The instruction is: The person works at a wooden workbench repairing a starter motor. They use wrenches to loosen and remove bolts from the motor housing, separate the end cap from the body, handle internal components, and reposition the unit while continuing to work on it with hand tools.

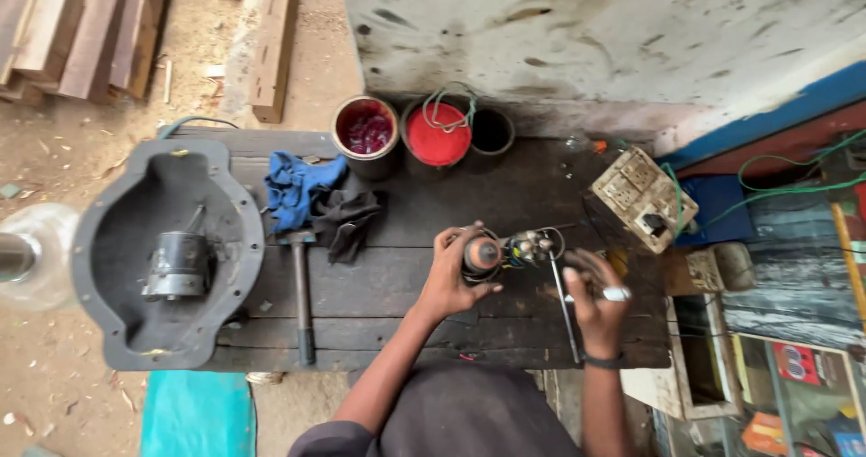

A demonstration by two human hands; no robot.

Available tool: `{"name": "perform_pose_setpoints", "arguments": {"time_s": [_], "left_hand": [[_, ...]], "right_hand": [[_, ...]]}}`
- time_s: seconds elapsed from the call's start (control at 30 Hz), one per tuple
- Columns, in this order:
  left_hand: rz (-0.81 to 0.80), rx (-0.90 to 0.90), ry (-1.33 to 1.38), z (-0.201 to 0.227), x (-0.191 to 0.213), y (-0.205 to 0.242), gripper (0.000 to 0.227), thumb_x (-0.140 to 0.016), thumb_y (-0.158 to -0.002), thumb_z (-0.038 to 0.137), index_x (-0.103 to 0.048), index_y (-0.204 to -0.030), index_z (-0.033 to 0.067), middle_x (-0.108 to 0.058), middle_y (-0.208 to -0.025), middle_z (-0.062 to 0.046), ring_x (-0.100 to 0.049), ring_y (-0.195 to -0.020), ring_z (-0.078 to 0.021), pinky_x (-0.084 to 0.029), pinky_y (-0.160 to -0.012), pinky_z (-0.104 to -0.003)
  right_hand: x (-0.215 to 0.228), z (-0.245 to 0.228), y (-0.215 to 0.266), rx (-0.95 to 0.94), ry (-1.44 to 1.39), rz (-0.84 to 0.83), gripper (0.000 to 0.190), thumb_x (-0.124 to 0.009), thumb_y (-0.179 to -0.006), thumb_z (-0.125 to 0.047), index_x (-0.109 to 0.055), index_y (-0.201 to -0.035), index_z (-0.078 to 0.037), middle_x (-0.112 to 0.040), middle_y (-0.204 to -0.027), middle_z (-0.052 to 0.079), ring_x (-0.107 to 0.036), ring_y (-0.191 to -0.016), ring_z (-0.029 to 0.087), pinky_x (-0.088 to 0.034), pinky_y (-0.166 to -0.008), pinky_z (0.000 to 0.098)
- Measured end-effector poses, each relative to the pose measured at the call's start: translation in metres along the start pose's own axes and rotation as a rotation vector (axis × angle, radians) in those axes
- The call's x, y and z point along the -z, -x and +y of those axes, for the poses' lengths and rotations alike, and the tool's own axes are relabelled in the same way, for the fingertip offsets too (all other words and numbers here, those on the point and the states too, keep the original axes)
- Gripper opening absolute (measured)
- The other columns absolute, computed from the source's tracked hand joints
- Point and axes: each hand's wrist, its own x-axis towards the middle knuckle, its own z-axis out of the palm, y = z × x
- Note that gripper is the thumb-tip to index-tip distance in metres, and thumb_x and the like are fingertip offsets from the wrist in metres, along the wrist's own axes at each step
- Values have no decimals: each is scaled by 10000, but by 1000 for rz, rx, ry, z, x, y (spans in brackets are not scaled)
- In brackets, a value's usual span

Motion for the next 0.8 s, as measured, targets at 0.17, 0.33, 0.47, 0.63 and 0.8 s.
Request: {"name": "perform_pose_setpoints", "arguments": {"time_s": [0.17, 0.33, 0.47, 0.63, 0.8], "left_hand": [[151, -62, -97, -12, -15, 0, 909, -955, -528, 230, -506, -1283, -4, -502, -1340, -322, -500, -1218, -472, -431, -1027, -500], [83, 55, -88, -7, -19, -9, 672, -842, -616, 197, -558, -1198, 16, -649, -1128, -218, -630, -1067, -433, -508, -941, -477], [91, 49, -161, -7, -21, -20, 693, -805, -564, 226, -576, -1174, -8, -630, -1079, -236, -608, -1027, -447, -498, -905, -495], [131, 47, -155, -12, -24, -11, 699, -814, -551, 229, -583, -1166, -9, -627, -1091, -230, -604, -1044, -445, -481, -927, -495], [131, -29, -111, -23, -22, 7, 781, -819, -541, 218, -531, -1227, -20, -581, -1256, -229, -583, -1179, -428, -445, -1023, -496]], "right_hand": [[-10, 149, 53, -760, -596, 159, 147, -680, -922, -163, -652, -1046, -90, -693, -820, 39, -496, -560, 73, -313, -438, 194], [-55, 218, 110, -1155, -732, -59, 133, -630, -923, -60, -646, -1039, 3, -654, -803, 118, -556, -575, 136, -357, -452, 229], [-80, 148, 123, -938, -599, -193, 119, -646, -938, -123, -641, -1026, -41, -588, -715, 54, -474, -499, 104, -345, -428, 244], [-72, 124, 102, -867, -618, -128, 159, -654, -983, -185, -644, -977, -26, -528, -667, 3, -373, -468, 43, -267, -409, 211], [-82, 74, 65, -618, -733, -24, 120, -713, -924, -109, -609, -979, -87, -480, -662, -62, -391, -473, 31, -299, -411, 210]]}}
